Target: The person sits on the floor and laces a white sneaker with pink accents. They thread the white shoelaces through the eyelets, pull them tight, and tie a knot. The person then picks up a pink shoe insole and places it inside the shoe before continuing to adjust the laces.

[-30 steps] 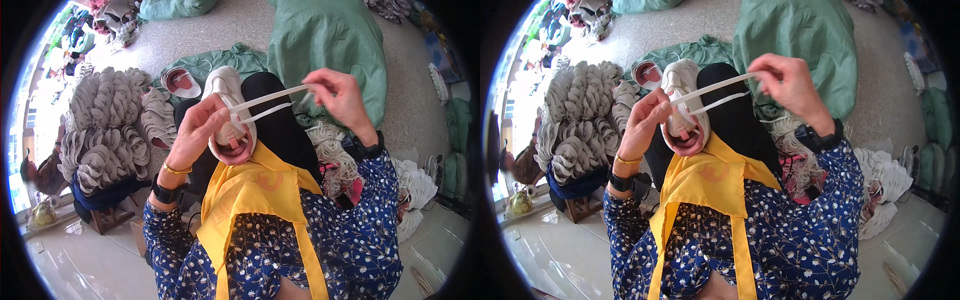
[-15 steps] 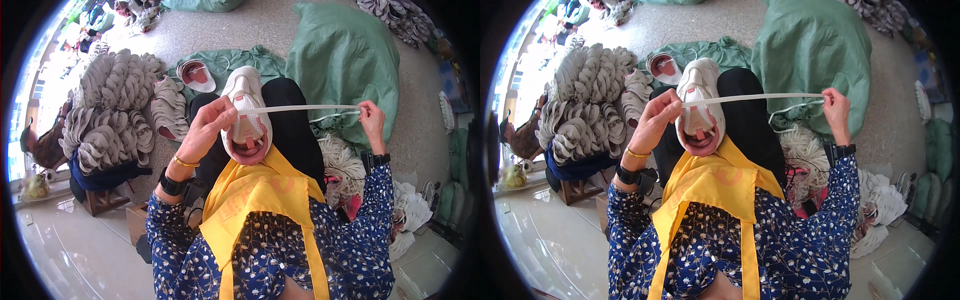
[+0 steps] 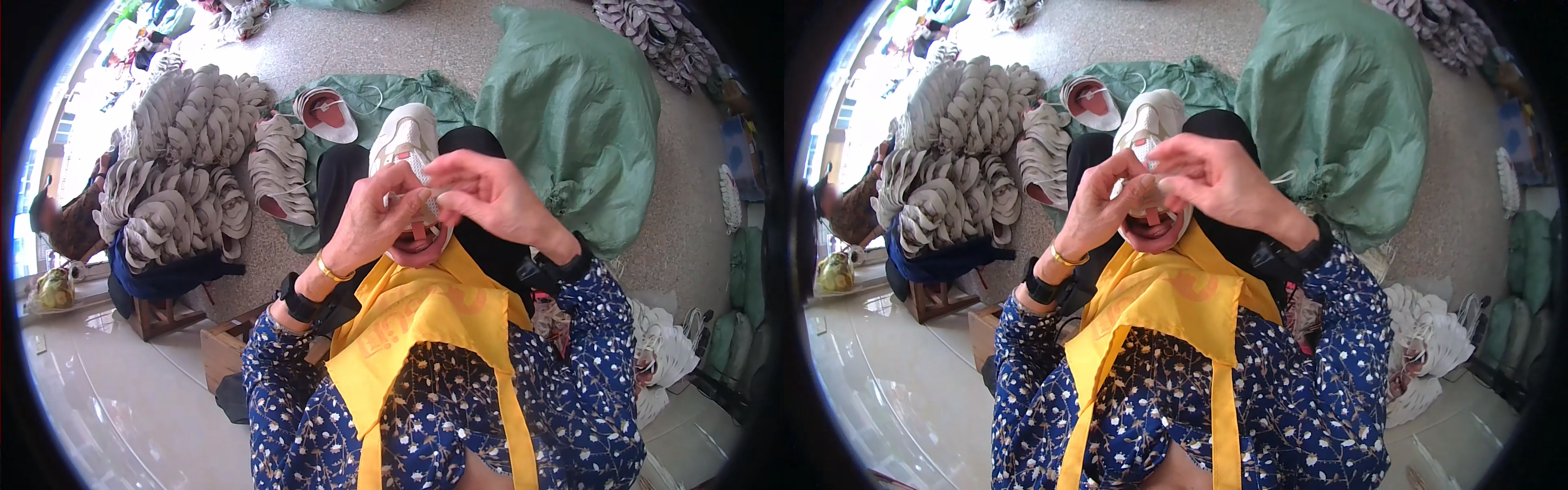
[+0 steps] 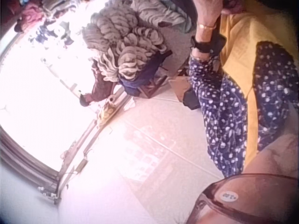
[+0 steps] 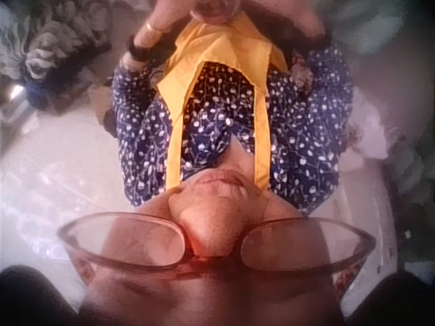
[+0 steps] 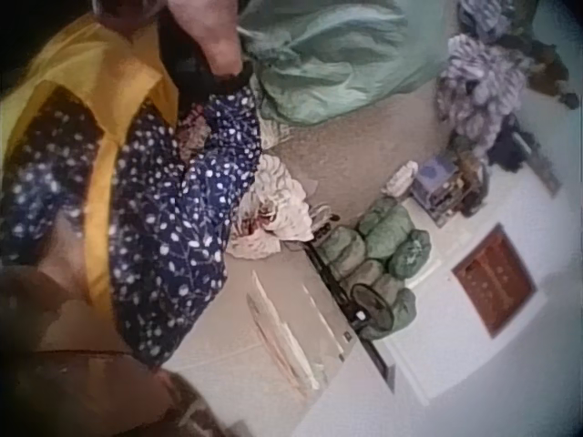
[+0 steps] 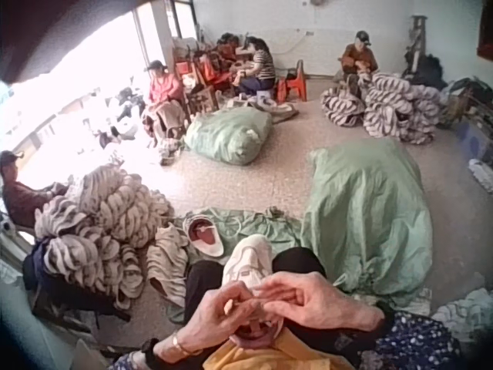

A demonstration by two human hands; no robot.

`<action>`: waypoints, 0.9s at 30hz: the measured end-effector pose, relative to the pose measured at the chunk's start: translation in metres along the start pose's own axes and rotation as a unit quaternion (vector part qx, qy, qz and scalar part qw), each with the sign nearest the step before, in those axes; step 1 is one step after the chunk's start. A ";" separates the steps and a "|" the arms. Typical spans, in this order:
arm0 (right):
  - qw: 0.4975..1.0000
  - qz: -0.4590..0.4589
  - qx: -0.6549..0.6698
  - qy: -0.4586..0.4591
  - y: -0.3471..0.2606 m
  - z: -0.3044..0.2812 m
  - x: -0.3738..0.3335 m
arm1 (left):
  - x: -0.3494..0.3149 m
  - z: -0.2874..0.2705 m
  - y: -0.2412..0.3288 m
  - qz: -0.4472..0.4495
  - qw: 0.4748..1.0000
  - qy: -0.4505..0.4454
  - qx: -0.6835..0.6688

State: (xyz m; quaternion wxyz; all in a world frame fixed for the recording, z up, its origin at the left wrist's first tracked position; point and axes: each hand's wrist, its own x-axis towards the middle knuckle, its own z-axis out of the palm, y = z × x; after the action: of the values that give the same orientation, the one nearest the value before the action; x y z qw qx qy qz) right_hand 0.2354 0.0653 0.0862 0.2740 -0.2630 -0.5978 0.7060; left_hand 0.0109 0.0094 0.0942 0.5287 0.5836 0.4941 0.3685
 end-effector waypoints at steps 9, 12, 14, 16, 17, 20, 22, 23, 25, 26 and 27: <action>0.898 -0.233 -0.367 0.072 0.020 0.013 0.014 | -0.011 0.001 -0.031 0.114 0.932 0.186 0.290; 0.866 -0.265 -0.416 0.079 0.027 0.015 0.015 | -0.016 0.005 -0.040 0.134 0.943 0.181 0.244; 0.875 -0.238 -0.412 0.087 0.025 0.019 0.010 | -0.017 0.008 -0.046 0.153 0.937 0.192 0.249; 0.863 -0.252 -0.428 0.089 0.028 0.021 0.008 | -0.017 0.009 -0.049 0.159 0.935 0.199 0.245; 0.857 -0.259 -0.436 0.090 0.029 0.022 0.007 | -0.018 0.008 -0.048 0.160 0.936 0.200 0.241; 0.853 -0.265 -0.441 0.092 0.029 0.026 0.006 | -0.021 0.008 -0.050 0.161 0.936 0.200 0.242; 0.850 -0.267 -0.444 0.090 0.032 0.027 0.005 | -0.021 0.008 -0.054 0.166 0.935 0.204 0.240; 0.849 -0.268 -0.446 0.090 0.033 0.028 0.005 | -0.021 0.008 -0.056 0.169 0.934 0.206 0.239; 0.847 -0.273 -0.447 0.089 0.035 0.029 0.004 | -0.023 0.008 -0.056 0.165 0.935 0.206 0.238; 0.846 -0.275 -0.448 0.088 0.036 0.030 0.003 | -0.024 0.009 -0.056 0.163 0.935 0.207 0.237; 0.844 -0.273 -0.453 0.089 0.036 0.031 0.002 | -0.025 0.009 -0.057 0.165 0.934 0.209 0.237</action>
State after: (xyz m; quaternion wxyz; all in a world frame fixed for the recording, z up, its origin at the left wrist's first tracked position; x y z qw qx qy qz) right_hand 0.2101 0.0403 0.0547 0.3579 -0.2458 -0.8719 0.2263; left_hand 0.0030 -0.0196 0.0394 0.1918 0.6752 0.5633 0.4358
